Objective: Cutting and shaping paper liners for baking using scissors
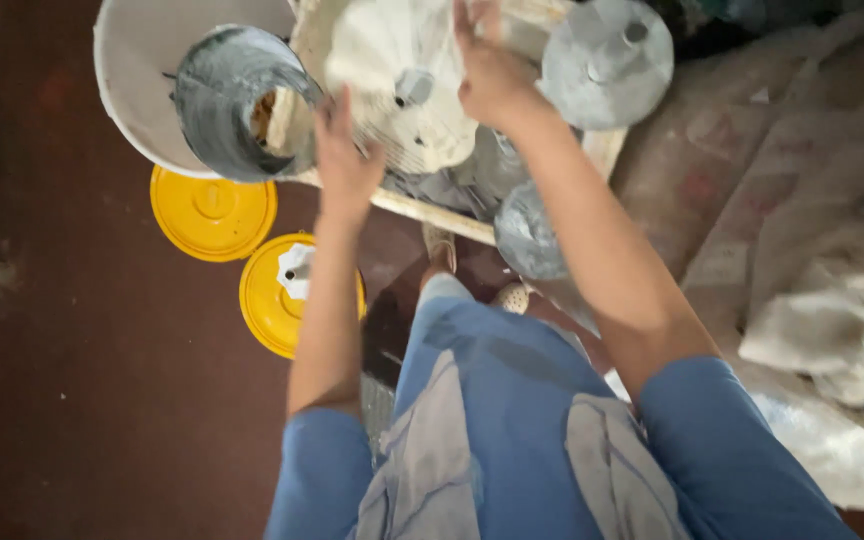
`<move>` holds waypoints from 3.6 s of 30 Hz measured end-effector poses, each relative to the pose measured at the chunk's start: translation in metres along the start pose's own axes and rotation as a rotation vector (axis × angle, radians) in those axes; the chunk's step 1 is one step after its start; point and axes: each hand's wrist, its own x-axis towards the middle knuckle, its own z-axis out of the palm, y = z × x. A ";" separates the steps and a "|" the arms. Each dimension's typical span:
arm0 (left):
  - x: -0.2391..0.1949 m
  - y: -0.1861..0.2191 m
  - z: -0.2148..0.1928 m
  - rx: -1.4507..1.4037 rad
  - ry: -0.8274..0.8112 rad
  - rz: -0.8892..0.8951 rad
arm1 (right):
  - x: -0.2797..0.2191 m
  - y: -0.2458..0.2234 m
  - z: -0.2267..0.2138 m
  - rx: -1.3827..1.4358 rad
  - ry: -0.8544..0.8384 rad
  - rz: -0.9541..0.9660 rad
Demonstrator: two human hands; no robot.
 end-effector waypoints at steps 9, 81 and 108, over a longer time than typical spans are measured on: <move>-0.007 -0.150 0.154 0.081 -0.047 -0.472 | 0.168 0.065 0.138 -0.214 -0.149 -0.113; -0.411 -0.036 0.048 0.065 0.177 -0.952 | -0.015 -0.109 0.041 -0.780 0.008 -0.788; -0.511 -0.044 -0.004 -0.031 0.372 -1.388 | 0.005 -0.207 0.470 -0.467 -0.456 -0.952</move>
